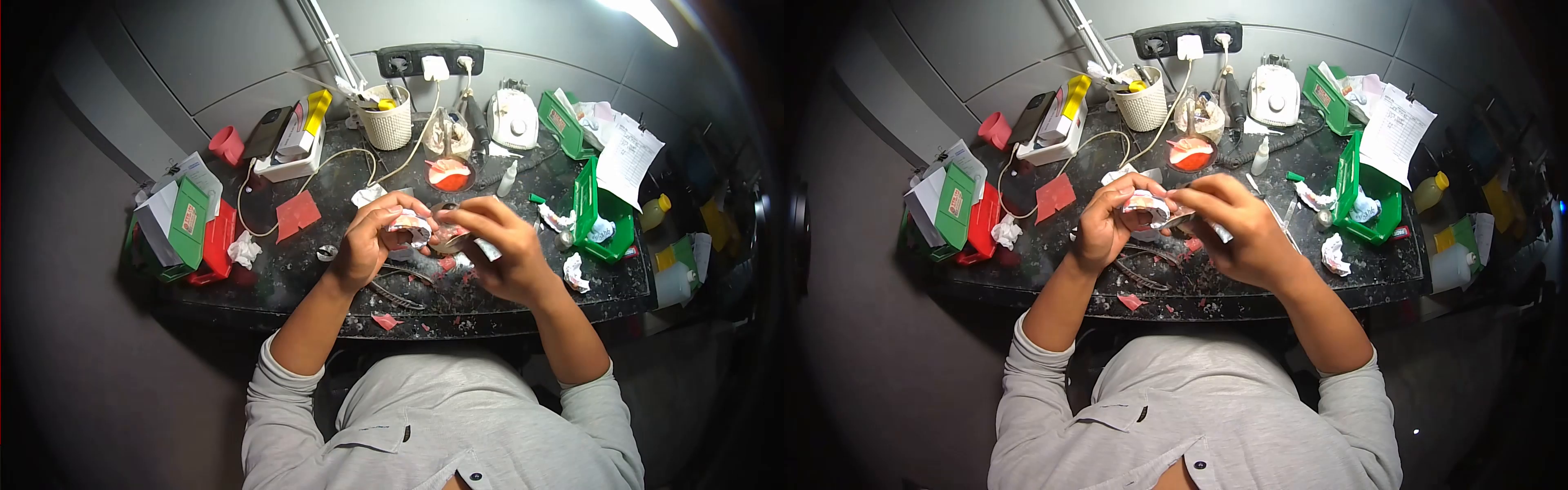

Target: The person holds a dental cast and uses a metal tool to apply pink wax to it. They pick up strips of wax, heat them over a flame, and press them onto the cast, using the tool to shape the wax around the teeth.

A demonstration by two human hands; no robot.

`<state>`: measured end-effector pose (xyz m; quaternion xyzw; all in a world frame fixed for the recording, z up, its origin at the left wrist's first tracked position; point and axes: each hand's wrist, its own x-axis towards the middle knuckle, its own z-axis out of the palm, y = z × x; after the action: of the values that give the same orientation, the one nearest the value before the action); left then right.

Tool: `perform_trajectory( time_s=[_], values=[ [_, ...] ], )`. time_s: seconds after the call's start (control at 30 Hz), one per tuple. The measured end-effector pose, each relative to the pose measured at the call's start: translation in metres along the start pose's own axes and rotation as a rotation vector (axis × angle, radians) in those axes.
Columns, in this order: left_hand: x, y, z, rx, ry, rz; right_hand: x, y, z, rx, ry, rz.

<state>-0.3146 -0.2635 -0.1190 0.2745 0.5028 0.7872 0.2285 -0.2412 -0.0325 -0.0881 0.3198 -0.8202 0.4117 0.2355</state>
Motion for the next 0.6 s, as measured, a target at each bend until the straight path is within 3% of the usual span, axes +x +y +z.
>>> perform_trajectory(
  time_s=[0.07, 0.6],
  values=[
    [-0.001, -0.001, 0.002, 0.029, 0.016, -0.006, -0.001, 0.004, 0.010, -0.057, -0.042, -0.091],
    [-0.002, -0.004, 0.003, 0.058, 0.044, -0.039, -0.002, 0.008, 0.018, -0.123, -0.090, -0.129]
  ],
)
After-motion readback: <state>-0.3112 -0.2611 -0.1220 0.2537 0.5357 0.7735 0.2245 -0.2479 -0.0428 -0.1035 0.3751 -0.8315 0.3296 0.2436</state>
